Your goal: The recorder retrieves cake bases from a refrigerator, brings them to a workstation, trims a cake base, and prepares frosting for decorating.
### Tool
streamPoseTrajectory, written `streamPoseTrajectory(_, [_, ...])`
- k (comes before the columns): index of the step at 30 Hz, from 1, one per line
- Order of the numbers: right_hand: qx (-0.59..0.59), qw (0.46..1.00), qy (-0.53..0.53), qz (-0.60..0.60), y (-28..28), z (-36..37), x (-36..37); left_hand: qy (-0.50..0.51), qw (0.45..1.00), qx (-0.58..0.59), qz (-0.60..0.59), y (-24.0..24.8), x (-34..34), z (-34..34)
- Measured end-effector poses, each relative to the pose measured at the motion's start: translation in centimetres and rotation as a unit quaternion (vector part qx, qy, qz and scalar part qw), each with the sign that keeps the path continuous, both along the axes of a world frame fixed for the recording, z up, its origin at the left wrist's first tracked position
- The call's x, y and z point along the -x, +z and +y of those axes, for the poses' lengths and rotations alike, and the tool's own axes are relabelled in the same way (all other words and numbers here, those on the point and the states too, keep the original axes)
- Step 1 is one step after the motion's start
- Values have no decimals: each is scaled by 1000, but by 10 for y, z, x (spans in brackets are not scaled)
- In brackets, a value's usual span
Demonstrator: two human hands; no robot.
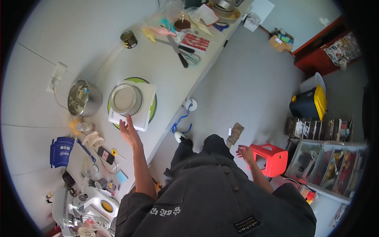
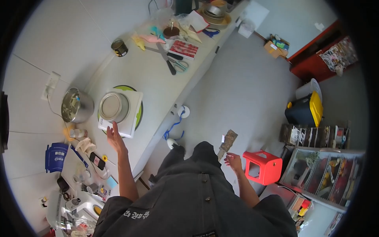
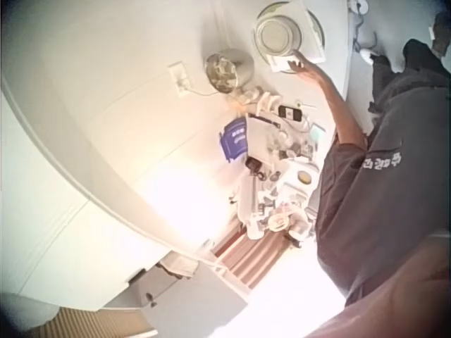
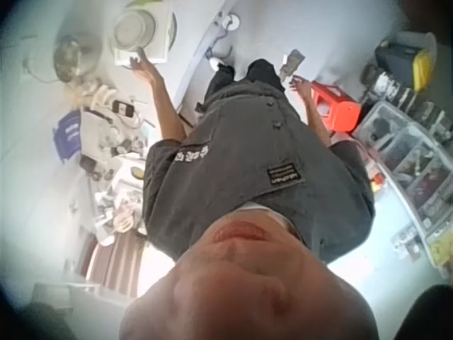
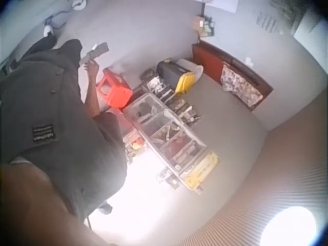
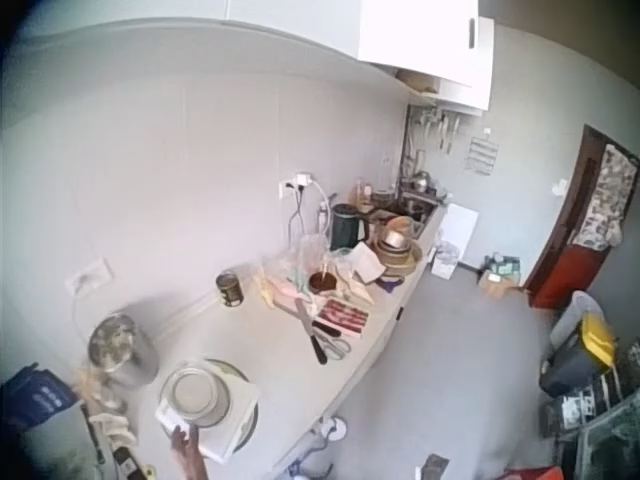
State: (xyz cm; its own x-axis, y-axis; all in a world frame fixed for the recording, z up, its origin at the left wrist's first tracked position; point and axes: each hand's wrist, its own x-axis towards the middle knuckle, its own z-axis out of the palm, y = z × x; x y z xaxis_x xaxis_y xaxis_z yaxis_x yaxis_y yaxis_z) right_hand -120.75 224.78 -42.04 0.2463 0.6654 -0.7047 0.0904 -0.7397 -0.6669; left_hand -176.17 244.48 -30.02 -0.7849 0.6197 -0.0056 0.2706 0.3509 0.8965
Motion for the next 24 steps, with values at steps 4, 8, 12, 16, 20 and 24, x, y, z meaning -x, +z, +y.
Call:
streamPoseTrajectory(4, [19,998,53,0,-2,84,-14,3,996,-8,-87,-7,4,23])
streamPoseTrajectory(8, [46,988,145,9,-25,135,-38,47,985,-18,-167,-8,13,36])
streamPoseTrajectory(12, [6,972,236,14,-62,170,-100,117,958,-9,-261,-3,15,45])
streamPoseTrajectory(16, [9,989,148,-18,-42,220,-166,199,934,-5,-296,-2,21,63])
streamPoseTrajectory(20, [44,997,43,-51,-30,249,-228,279,892,8,-354,-10,50,62])
streamPoseTrajectory(24, [3,999,9,-50,-22,264,-258,300,846,29,-440,-7,62,70])
